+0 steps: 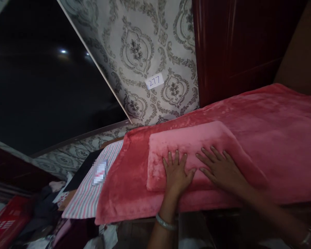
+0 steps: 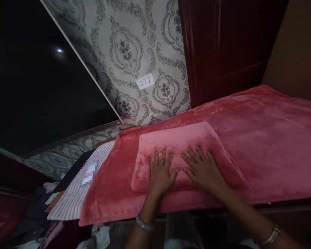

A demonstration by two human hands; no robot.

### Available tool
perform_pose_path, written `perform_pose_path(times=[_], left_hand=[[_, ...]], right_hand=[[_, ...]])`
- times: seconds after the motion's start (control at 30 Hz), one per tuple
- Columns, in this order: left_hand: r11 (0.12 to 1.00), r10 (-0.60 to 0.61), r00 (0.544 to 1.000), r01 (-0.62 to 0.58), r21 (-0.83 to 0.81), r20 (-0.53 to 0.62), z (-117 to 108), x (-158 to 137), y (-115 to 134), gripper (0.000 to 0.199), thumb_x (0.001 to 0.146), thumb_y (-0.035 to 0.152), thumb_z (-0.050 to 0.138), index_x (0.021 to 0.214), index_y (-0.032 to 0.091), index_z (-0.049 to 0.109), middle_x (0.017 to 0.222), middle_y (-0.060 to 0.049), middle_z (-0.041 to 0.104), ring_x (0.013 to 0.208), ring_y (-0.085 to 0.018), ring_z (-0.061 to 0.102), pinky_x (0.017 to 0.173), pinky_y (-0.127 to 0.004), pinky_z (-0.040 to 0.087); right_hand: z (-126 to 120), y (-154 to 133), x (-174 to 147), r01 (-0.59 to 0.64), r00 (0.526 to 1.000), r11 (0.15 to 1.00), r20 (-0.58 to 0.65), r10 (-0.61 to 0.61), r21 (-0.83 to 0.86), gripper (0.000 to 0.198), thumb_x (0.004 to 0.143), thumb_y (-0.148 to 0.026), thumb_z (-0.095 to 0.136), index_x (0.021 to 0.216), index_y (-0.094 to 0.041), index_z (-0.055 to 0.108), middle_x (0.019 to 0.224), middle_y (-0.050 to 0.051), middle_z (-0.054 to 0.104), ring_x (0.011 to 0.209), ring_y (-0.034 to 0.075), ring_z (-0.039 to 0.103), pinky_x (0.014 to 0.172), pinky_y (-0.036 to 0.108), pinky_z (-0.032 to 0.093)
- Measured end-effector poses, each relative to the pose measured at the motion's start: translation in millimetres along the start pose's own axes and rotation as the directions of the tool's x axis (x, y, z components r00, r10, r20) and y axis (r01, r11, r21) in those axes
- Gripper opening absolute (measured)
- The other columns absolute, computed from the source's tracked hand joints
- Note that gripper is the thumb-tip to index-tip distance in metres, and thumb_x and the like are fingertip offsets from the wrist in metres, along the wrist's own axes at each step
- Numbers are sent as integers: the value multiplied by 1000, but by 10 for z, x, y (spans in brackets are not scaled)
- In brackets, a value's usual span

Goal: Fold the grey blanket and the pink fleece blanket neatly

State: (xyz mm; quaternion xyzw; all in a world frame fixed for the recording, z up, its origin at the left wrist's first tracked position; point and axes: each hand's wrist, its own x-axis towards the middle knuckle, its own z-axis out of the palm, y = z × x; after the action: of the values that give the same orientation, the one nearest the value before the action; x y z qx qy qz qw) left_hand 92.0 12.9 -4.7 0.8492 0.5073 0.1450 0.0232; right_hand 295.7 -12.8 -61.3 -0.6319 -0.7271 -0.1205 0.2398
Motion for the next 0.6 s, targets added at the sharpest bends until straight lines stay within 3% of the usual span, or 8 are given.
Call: perform_pose_path(times=[0.23,0.33,0.43,0.6], left_hand=[[1000,4,999,-4,-4,36,-129,39,-3,66,96,60,49,155,30,45,168,-7,31,156,-42,19,122,-72,13],[1000,-24,999,24,7,44,-326,32,-78,64,97,58,48,152,25,50,166,-12,35,154,-41,25,123,-69,16],[991,-120,993,121,60,-17,-500,-16,-232,62,97,56,49,150,23,52,164,-15,38,154,-42,26,122,-69,15],[979,-180,983,181,91,-21,-454,-135,-488,65,97,51,52,154,21,46,165,-17,33,156,-39,21,122,-69,16]], right_hand=[[-172,96,111,-23,989,996,144,10,92,63,98,-58,34,151,-30,51,157,8,45,146,37,38,112,66,35],[-353,285,178,-13,996,995,94,4,100,67,99,-56,30,153,-21,49,154,13,48,145,35,40,115,61,35],[-476,479,170,-99,995,992,22,97,73,68,97,-57,33,152,-20,50,151,16,52,143,40,41,113,64,36],[-323,651,-41,-151,988,986,46,148,68,68,95,-61,35,147,-22,55,153,18,48,145,44,37,110,70,36]])
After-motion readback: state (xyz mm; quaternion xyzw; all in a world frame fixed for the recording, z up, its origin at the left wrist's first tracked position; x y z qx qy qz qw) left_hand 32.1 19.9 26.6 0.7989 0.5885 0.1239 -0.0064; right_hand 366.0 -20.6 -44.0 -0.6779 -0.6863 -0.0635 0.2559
